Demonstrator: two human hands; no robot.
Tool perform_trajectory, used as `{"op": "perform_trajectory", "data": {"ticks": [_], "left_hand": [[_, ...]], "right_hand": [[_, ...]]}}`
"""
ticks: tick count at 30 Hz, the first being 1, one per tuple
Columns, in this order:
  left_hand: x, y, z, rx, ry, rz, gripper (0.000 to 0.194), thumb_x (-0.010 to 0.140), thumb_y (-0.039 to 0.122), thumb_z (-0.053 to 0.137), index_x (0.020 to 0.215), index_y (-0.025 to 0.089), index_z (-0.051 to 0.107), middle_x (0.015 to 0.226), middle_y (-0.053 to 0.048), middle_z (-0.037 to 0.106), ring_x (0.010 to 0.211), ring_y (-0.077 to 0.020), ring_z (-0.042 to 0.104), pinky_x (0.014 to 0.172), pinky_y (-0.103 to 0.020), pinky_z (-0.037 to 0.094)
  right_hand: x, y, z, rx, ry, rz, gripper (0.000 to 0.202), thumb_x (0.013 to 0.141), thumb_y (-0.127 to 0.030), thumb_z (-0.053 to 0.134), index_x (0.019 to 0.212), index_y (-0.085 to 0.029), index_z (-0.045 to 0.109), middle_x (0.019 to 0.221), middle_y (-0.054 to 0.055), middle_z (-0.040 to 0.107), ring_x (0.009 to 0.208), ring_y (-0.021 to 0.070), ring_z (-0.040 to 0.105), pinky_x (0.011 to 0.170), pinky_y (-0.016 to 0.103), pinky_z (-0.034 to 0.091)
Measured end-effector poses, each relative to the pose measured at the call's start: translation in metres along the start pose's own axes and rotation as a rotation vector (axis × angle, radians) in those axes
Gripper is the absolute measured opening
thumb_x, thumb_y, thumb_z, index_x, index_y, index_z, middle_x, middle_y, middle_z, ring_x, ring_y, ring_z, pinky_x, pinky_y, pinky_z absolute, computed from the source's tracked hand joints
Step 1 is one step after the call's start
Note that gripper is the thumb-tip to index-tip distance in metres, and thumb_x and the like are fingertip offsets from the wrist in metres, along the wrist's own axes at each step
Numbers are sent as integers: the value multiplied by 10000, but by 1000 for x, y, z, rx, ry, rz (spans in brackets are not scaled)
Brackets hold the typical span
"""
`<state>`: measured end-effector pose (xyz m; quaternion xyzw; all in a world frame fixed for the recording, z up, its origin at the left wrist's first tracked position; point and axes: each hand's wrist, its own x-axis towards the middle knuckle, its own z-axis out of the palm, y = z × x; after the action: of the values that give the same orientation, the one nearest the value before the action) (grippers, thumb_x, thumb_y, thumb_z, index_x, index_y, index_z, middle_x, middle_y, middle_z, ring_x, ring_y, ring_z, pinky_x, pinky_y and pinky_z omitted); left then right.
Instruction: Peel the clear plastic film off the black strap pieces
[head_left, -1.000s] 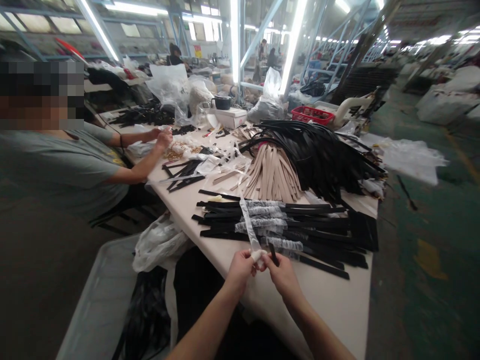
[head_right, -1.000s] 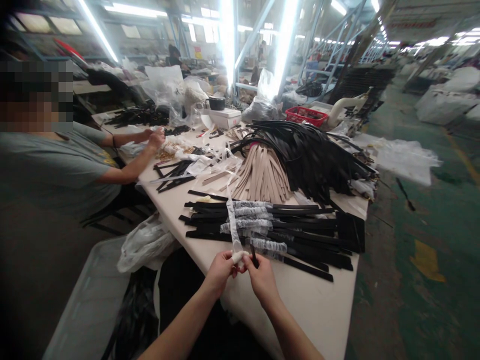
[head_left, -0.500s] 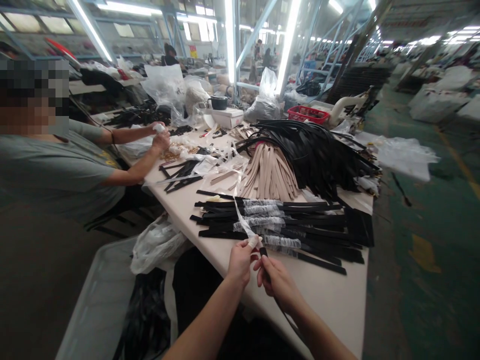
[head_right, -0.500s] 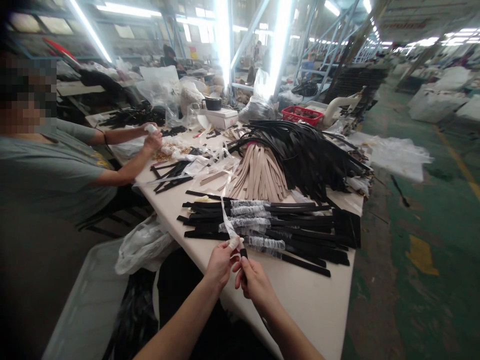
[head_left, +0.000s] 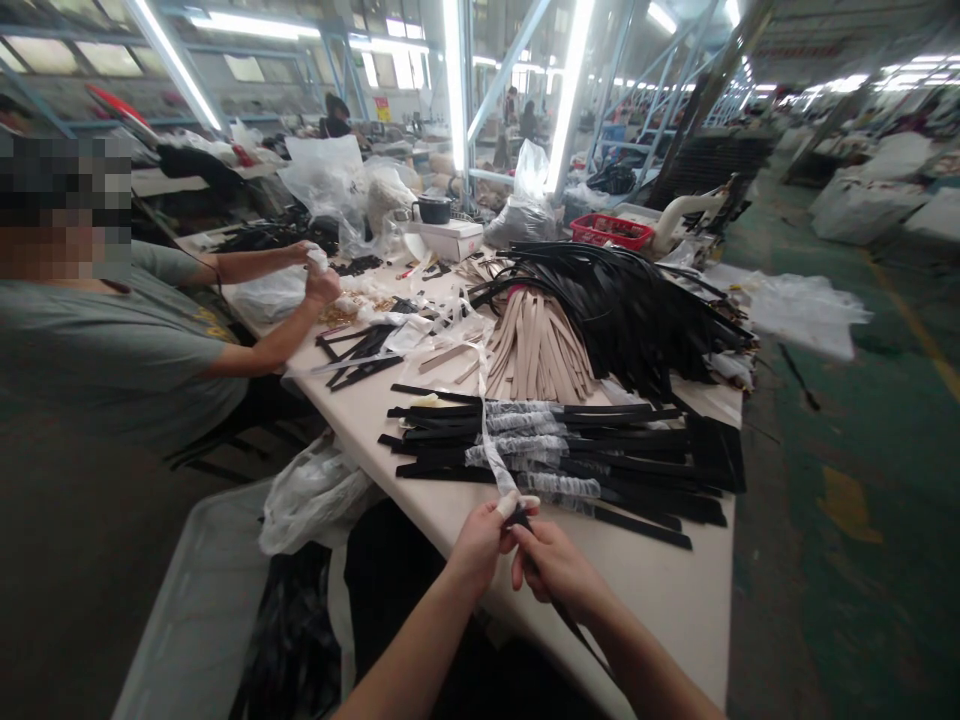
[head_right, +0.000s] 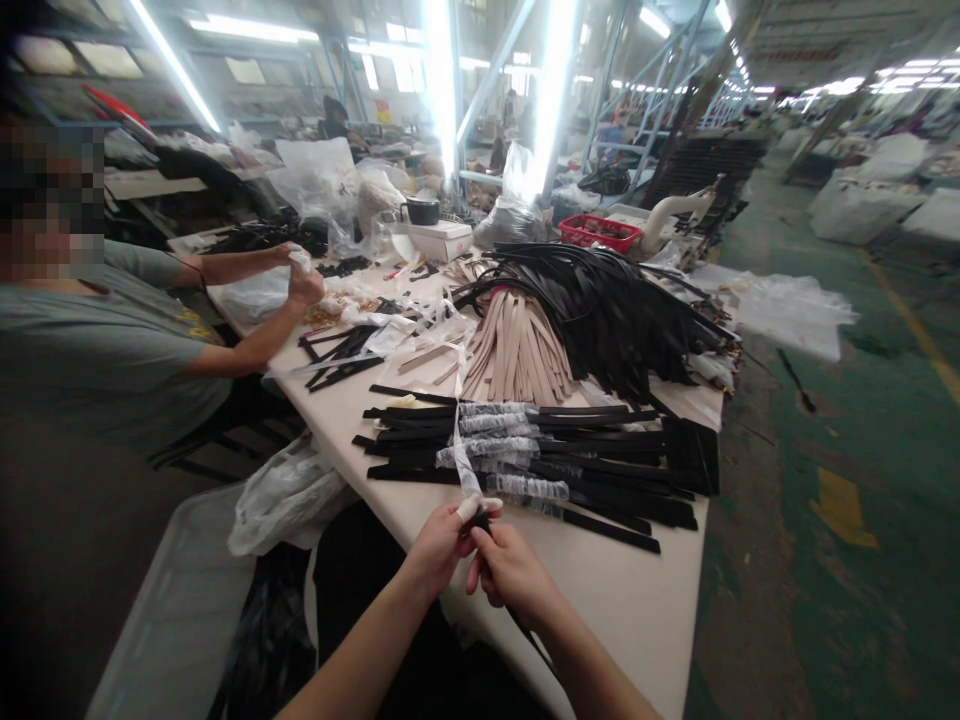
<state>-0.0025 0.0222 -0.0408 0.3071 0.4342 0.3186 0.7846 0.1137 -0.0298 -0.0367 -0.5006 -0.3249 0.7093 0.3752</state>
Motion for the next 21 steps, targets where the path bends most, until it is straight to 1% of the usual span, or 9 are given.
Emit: {"op": "perform_trajectory", "data": {"ticks": [2,4,6,9,12,15,17,19,21], "left_hand": [[-2,2,0,-6,-47,-13,493,752,520,720,958,73,756,720,-98,689,408,-76,477,399,-206,329],[-2,4,0,-4,-135,-69,546,771,547,686,1025,67,739,659,-93,675,407,-115,514,401,-223,351],[0,6,-2,-17,-152,-88,554,786,551,671,1051,68,729,619,-78,660,401,-121,510,402,-225,357],[6,11,-7,-92,24,66,453,792,494,700,974,83,751,799,-117,715,598,-142,608,553,-229,464],[7,9,-8,-126,156,190,405,777,470,728,921,93,763,979,-150,727,829,-188,646,744,-259,504],[2,-1,-4,-95,110,96,431,759,492,741,931,97,764,850,-125,728,730,-178,643,703,-271,504],[-1,-2,-2,-86,53,15,453,758,508,737,941,95,762,784,-114,718,664,-174,634,661,-278,500],[-1,5,-4,-96,63,50,446,760,500,738,930,88,764,819,-129,723,701,-185,641,683,-284,501],[0,16,-6,-120,147,171,419,747,475,755,912,90,768,902,-142,730,779,-196,644,735,-284,500]], "right_hand": [[0,-3,-1,20,1,-19,524,848,-673,516,860,-151,562,501,-11,621,278,45,312,299,170,204],[-1,-8,-2,25,18,-38,528,841,-674,528,805,-148,557,524,-4,626,287,36,319,307,171,221],[-3,-10,-3,8,20,-33,517,817,-656,578,825,-138,575,628,26,674,333,50,424,344,180,325],[-11,-7,-5,-79,35,-24,474,784,-584,662,917,-133,599,798,80,727,520,130,634,488,236,482],[-13,2,-5,-160,96,-42,464,839,-583,585,889,-122,607,782,103,731,528,156,663,486,241,474],[-7,4,-2,-137,93,-49,523,844,-639,536,893,-122,600,765,96,722,449,154,642,438,243,458],[-6,2,-1,-113,92,-63,556,818,-670,555,921,-125,594,744,82,713,470,169,660,455,253,482],[-10,2,-2,-117,94,-67,565,815,-670,570,964,-126,593,778,89,722,524,178,686,479,248,493],[-16,4,-3,-139,81,-52,550,843,-658,546,950,-121,600,795,105,731,526,166,684,461,224,466]]}}
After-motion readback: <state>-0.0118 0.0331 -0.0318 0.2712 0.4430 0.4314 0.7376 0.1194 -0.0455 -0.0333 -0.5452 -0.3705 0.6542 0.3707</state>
